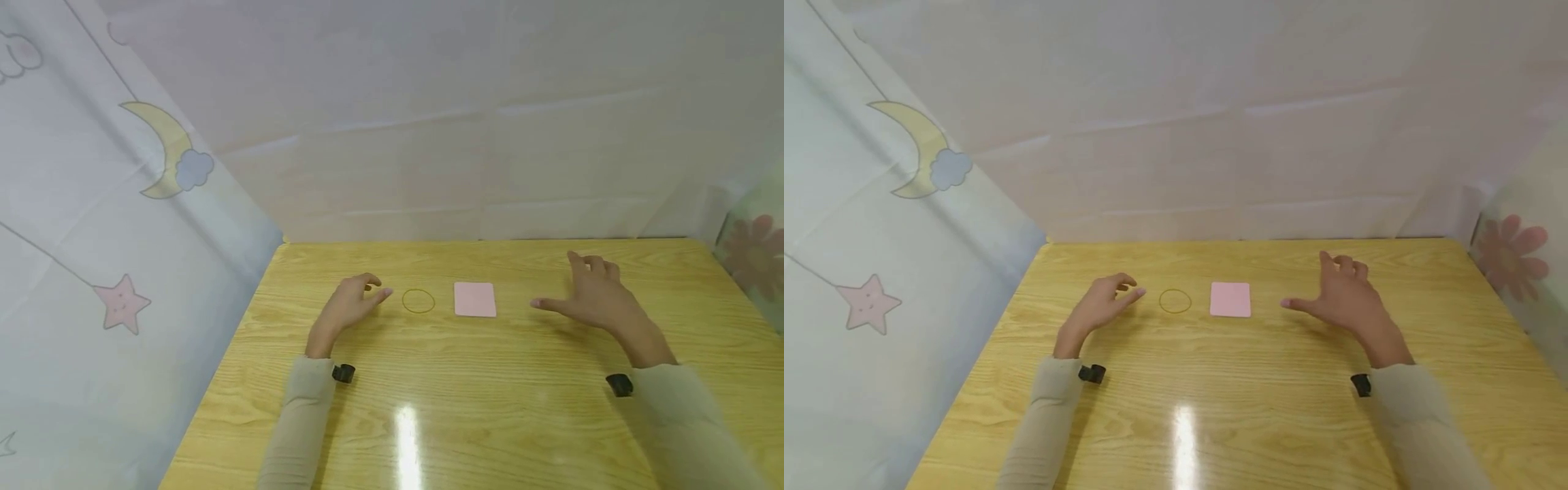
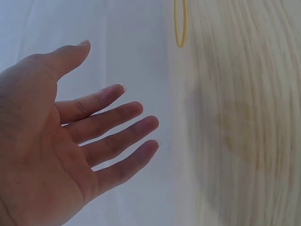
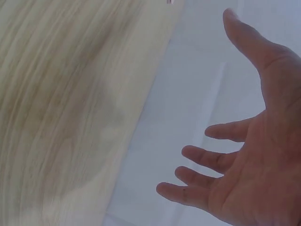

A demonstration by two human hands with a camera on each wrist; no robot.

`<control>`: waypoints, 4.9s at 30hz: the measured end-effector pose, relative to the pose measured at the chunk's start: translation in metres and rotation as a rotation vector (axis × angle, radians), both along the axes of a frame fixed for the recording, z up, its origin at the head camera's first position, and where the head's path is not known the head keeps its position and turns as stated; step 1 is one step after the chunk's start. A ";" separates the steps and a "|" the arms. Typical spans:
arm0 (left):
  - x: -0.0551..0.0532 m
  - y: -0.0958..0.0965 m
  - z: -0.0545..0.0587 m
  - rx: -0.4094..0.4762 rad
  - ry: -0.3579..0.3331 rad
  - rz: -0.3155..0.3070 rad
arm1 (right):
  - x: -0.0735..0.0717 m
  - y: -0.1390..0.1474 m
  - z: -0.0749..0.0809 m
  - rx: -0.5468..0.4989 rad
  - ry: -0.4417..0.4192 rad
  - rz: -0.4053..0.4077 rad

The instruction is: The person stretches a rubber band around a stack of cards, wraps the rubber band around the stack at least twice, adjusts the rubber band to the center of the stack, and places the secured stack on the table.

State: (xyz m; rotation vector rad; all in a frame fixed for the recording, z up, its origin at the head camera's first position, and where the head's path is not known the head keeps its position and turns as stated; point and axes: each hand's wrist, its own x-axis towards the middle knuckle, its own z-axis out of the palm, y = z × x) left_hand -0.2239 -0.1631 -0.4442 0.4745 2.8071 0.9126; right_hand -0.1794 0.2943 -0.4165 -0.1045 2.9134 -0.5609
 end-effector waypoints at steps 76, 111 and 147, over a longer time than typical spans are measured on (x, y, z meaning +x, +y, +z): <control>-0.040 0.050 -0.015 -0.043 -0.131 -0.112 | -0.028 -0.090 -0.051 -0.241 0.022 0.218; -0.042 0.060 -0.013 -0.095 -0.213 -0.156 | -0.055 -0.090 -0.050 -0.148 -0.162 0.131; -0.040 0.056 -0.012 -0.069 -0.233 -0.147 | -0.046 -0.087 -0.058 -0.372 -0.037 0.075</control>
